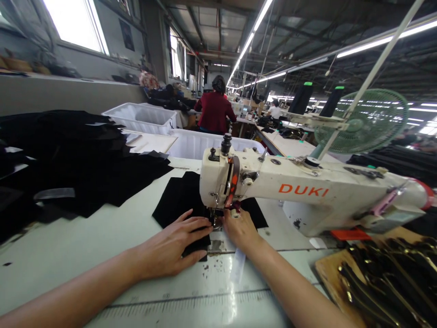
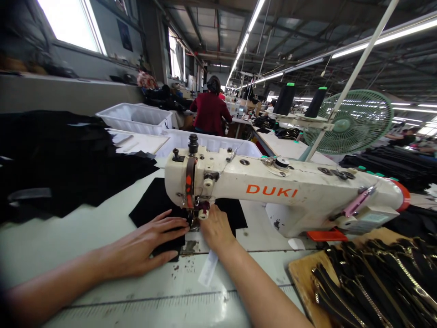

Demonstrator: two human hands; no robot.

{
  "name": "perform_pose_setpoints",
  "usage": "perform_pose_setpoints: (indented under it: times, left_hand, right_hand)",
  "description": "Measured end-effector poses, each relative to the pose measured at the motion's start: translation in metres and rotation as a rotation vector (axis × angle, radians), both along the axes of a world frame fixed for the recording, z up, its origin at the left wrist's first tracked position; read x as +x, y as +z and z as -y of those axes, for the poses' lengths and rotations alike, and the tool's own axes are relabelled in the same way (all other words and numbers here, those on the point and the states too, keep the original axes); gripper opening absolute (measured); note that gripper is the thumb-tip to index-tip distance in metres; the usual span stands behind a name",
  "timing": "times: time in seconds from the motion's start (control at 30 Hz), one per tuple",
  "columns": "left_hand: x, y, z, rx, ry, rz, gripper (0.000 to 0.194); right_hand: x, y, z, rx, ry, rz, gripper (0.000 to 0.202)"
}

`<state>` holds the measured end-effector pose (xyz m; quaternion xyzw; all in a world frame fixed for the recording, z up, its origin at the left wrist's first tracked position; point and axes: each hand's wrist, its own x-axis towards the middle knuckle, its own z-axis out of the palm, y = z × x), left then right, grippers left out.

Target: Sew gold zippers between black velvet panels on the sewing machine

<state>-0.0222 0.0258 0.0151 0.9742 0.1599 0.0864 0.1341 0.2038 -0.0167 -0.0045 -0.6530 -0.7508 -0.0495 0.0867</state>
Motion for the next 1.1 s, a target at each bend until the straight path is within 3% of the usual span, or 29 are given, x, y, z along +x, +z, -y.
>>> perform_pose_setpoints:
  times: [0.2,0.4,0.63,0.9,1.0,1.1]
  left_hand:
    - [-0.001,-0.001,-0.003,-0.001,-0.01,-0.024,0.049]
    - [0.0,-0.002,-0.001,-0.004,0.035,-0.02,0.06]
    - [0.004,-0.004,-0.001,0.034,0.016,-0.001,0.052]
    - [0.003,-0.015,-0.004,0.088,0.009,0.02,0.05]
    - [0.0,-0.019,-0.007,0.083,0.024,0.022,0.053]
    - [-0.001,-0.021,-0.01,0.019,0.042,0.078,0.049]
  right_hand:
    - [0.012,0.014,0.004,-0.016,0.029,0.016,0.021]
    - [0.004,0.02,0.002,-0.035,0.053,0.06,0.021]
    - [0.002,0.027,0.006,-0.078,0.004,0.094,0.021]
    - [-0.002,0.013,-0.013,-0.048,-0.064,0.034,0.021]
    - [0.004,0.011,0.003,0.041,-0.05,0.008,0.029]
    - [0.01,0.01,0.026,0.146,0.055,0.004,0.035]
